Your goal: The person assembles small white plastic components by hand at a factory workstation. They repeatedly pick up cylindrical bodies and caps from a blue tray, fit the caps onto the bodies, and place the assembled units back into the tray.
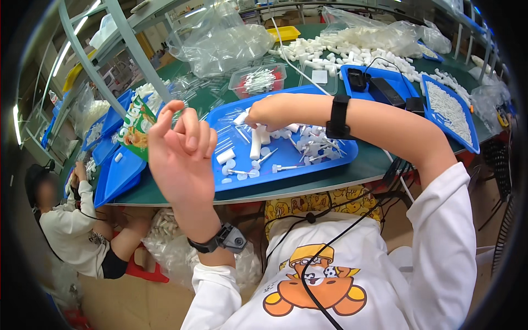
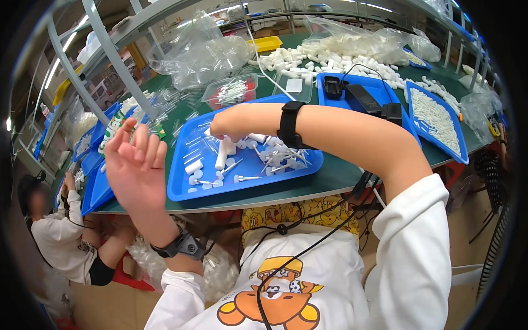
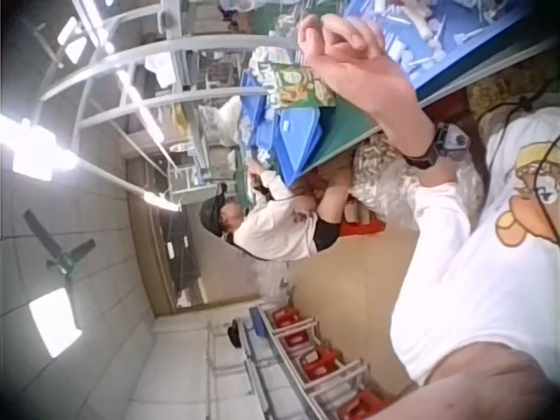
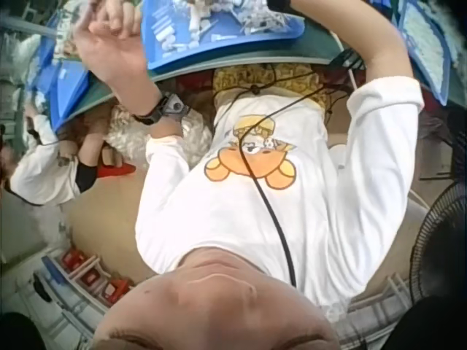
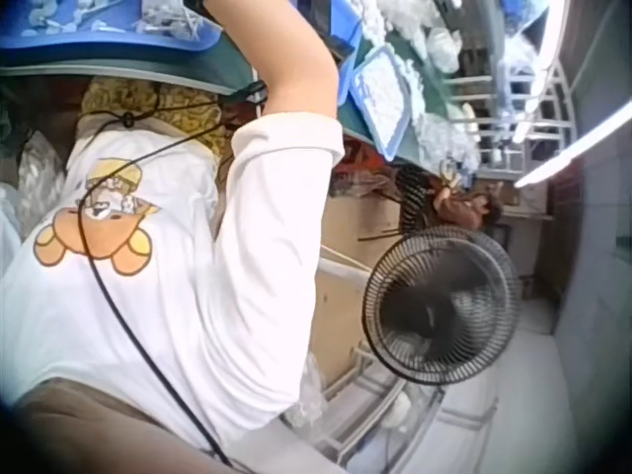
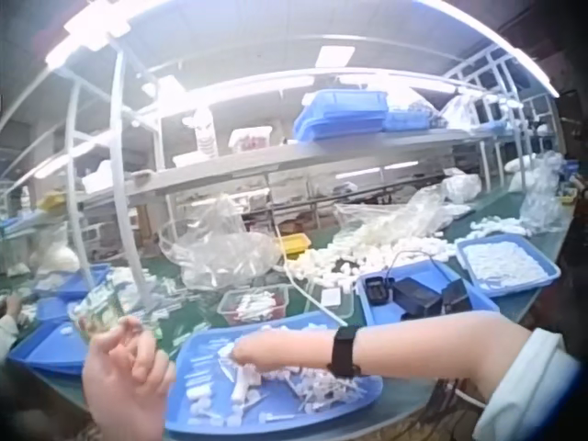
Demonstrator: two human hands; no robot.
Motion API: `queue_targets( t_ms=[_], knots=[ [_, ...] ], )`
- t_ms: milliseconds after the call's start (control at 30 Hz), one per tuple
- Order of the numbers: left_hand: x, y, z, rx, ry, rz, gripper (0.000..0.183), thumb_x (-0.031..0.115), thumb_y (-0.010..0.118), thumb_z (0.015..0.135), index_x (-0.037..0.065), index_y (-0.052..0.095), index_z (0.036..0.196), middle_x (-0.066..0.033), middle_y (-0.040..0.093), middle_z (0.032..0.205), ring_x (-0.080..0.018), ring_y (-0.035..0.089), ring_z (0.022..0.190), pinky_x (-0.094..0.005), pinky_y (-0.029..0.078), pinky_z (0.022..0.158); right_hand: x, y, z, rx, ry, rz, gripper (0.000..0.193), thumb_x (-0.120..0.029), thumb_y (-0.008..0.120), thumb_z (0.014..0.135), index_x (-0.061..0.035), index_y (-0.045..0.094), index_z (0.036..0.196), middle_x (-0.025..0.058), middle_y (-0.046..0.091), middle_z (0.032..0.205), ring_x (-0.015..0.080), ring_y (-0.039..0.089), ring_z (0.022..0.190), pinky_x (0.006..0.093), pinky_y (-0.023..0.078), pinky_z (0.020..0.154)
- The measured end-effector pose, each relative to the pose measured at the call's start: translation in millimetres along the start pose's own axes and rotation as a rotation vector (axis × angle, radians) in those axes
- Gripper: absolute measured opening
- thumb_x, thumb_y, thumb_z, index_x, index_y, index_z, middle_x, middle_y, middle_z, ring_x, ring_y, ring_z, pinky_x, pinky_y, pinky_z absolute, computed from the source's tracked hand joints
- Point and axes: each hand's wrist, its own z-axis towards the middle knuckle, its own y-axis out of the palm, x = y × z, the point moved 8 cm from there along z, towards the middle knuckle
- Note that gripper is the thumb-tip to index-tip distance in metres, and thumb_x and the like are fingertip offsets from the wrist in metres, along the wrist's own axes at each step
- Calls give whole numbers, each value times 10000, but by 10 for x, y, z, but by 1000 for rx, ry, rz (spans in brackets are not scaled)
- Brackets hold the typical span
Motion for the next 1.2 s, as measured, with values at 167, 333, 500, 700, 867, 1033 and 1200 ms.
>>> queue_targets(
  t_ms=[167,333,500,700,867,1033,1200],
  knots=[
    [-176,-199,133,54,61,170,206,207,429,920,21,496,981,6,335,590,-75,294,481,-224,271,465,-1,65,27,1,-21,-77,254,-20,658,680,-53,586,921,122,603,888,330,606,846,407,485,700],
    [-447,-107,177,24,-48,522,163,179,449,900,31,482,961,3,418,599,-73,381,512,-209,322,493,-47,15,-104,59,-45,-90,202,-43,629,716,-72,590,912,116,611,902,316,610,830,399,485,695],
    [-657,18,147,-134,-61,681,166,140,490,896,23,462,1010,4,487,657,-60,444,578,-197,366,548,89,155,43,130,-41,210,180,-70,610,711,-88,599,889,80,623,870,295,619,806,394,495,659],
    [-721,-28,141,-174,-100,845,298,167,575,869,28,452,1103,-63,530,946,-106,513,849,-240,413,718,43,27,-121,193,-22,30,198,-127,606,743,-59,591,928,101,617,824,309,612,780,406,493,691],
    [-541,-230,233,-72,-14,1073,454,222,652,823,19,450,1176,-106,520,1074,-155,503,998,-285,427,791,9,-400,-385,389,26,218,225,-214,607,769,-1,593,838,140,620,754,267,604,674,360,470,606],
    [-525,-488,367,37,42,1068,427,223,646,827,-19,479,1136,-136,557,1032,-171,565,896,-281,482,715,80,-464,-392,411,214,821,253,-234,607,789,15,603,834,61,602,708,120,601,677,261,471,601],
    [-646,-542,419,24,-122,852,282,215,621,851,-9,566,1014,-75,602,934,-110,581,824,-238,498,662,66,-462,-387,485,207,907,386,-342,604,817,42,606,858,116,628,749,139,634,675,247,476,557]
  ],
)
